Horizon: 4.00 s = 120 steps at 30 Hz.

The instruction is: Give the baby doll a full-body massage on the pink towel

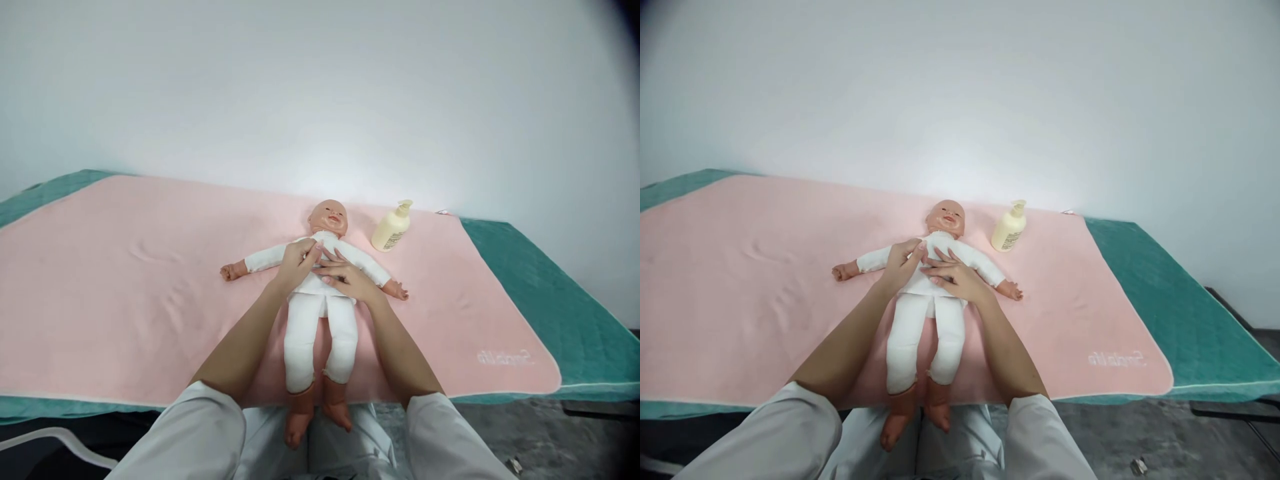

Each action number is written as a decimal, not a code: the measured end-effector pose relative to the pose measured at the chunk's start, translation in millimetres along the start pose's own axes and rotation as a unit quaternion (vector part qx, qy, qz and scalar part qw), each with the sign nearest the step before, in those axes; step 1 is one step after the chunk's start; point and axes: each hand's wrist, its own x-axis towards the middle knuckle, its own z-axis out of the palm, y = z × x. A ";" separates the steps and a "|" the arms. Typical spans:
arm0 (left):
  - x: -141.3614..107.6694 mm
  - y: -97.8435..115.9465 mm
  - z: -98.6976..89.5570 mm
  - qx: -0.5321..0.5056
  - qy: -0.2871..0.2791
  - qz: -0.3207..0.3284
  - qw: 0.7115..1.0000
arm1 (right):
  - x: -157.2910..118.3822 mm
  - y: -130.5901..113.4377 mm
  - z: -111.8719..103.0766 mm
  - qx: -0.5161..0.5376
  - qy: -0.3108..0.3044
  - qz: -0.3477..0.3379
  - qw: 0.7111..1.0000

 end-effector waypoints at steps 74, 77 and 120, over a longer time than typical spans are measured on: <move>-4.9 -15.5 1.3 0.419 -0.118 -0.153 0.887 | -6.9 10.1 -0.2 0.149 0.025 0.006 0.989; -4.7 -13.9 1.0 0.419 -0.121 -0.157 0.886 | -5.3 11.7 2.3 0.137 0.010 -0.009 0.990; -6.9 17.7 -18.1 0.108 -0.265 0.025 0.958 | 2.5 13.8 11.5 -0.192 0.102 0.280 0.935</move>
